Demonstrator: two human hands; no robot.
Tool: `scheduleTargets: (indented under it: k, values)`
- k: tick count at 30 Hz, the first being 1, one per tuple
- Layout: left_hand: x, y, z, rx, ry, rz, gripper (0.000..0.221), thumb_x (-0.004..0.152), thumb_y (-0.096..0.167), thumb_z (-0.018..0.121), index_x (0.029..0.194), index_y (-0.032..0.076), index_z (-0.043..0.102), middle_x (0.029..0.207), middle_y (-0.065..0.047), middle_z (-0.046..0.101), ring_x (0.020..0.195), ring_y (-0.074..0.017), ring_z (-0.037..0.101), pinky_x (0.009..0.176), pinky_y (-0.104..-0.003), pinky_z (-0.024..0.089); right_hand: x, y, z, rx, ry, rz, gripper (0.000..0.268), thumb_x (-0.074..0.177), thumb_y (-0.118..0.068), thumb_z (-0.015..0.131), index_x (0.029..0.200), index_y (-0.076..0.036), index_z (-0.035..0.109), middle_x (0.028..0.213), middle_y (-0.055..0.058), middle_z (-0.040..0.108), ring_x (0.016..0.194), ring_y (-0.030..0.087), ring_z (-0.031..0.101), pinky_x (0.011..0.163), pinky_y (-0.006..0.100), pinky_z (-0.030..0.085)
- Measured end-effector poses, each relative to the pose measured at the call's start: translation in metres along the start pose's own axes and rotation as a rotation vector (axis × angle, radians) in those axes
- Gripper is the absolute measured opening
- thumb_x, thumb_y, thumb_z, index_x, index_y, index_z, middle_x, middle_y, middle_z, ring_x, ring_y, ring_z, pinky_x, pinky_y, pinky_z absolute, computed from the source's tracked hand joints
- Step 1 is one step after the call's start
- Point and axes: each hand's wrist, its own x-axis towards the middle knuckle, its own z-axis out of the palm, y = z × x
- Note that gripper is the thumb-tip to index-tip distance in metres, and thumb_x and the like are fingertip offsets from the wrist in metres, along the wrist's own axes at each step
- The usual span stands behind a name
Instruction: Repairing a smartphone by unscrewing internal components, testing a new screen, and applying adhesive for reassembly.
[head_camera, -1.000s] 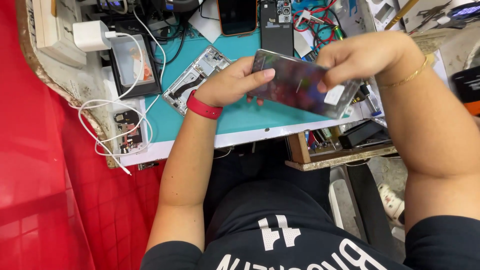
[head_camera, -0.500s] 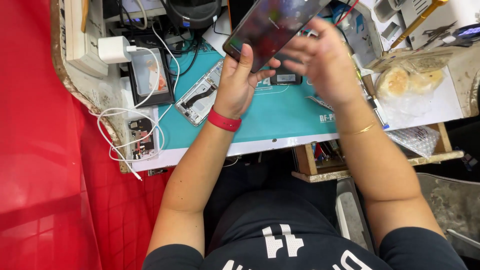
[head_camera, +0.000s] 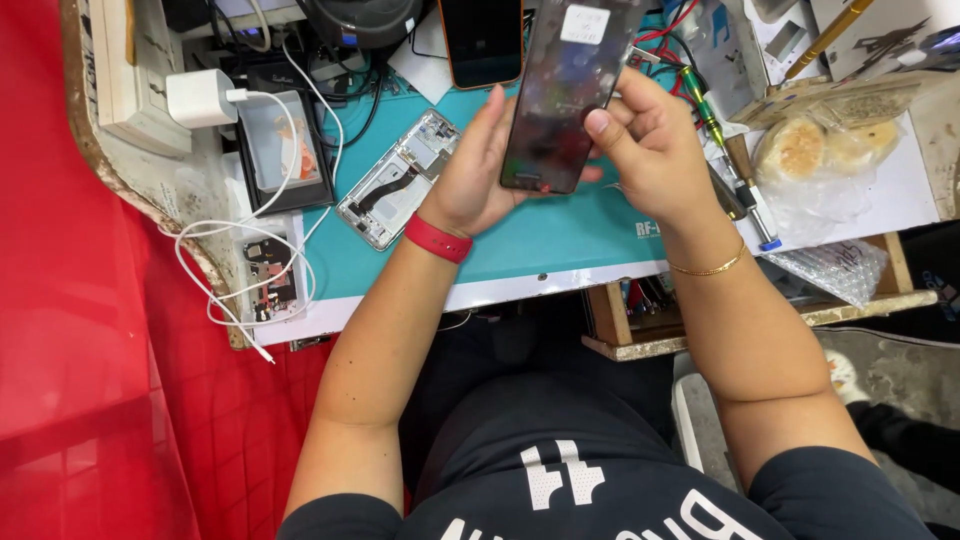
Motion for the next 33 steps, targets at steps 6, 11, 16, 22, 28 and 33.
scheduleTargets:
  k: [6,11,16,22,28,33]
  values:
    - [0.003,-0.009,0.001,0.115,0.069,0.068,0.08,0.095,0.068,0.036,0.141,0.005,0.056,0.119,-0.019,0.073,0.086,-0.0379,0.078,0.076,-0.048,0.067,-0.004,-0.011,0.012,0.027,-0.114,0.006,0.043,0.112,-0.032,0.05,0.139,0.001,0.051,0.083,0.005,0.056,0.06,0.011,0.051,0.06,0.021,0.044]
    - [-0.003,-0.002,0.008,0.171,0.051,0.405,0.074,0.105,0.059,0.028,0.123,-0.002,0.066,0.11,-0.02,0.075,0.096,-0.032,0.074,0.092,-0.046,0.062,-0.018,0.003,0.016,0.004,-0.167,-0.002,0.09,0.102,0.004,0.059,0.17,-0.017,0.003,0.147,0.011,0.042,0.119,0.016,0.041,0.099,0.029,0.047]
    - [0.005,-0.023,-0.019,0.053,0.108,0.494,0.064,0.113,0.052,0.031,0.145,0.0,0.054,0.141,-0.016,0.06,0.131,-0.0281,0.059,0.113,-0.046,0.05,-0.019,0.006,0.024,-0.146,-0.139,-0.105,0.089,0.103,0.004,0.063,0.168,-0.013,0.004,0.165,0.014,0.038,0.112,0.018,0.041,0.088,0.03,0.046]
    - [0.009,-0.029,-0.028,0.07,0.132,0.535,0.06,0.117,0.045,0.03,0.15,-0.001,0.049,0.152,-0.015,0.053,0.146,-0.0233,0.047,0.129,-0.039,0.035,-0.019,0.008,0.022,-0.233,-0.128,-0.118,0.091,0.103,0.002,0.066,0.168,-0.012,0.004,0.171,0.014,0.035,0.1,0.015,0.043,0.085,0.027,0.047]
    - [0.008,-0.036,-0.037,0.027,0.148,0.521,0.058,0.116,0.044,0.034,0.148,-0.001,0.052,0.149,-0.015,0.056,0.142,-0.0233,0.05,0.125,-0.039,0.039,-0.022,0.012,0.021,-0.215,-0.136,-0.162,0.087,0.105,0.002,0.063,0.168,-0.011,0.006,0.166,0.015,0.038,0.099,0.017,0.04,0.085,0.029,0.045]
    - [0.007,-0.035,-0.036,-0.026,0.058,0.56,0.047,0.117,0.035,0.036,0.138,0.002,0.063,0.137,-0.01,0.066,0.133,-0.0206,0.058,0.121,-0.037,0.04,-0.023,0.012,0.021,-0.099,-0.143,-0.164,0.08,0.102,0.006,0.054,0.168,-0.008,0.01,0.163,0.015,0.038,0.11,0.018,0.041,0.087,0.03,0.044]
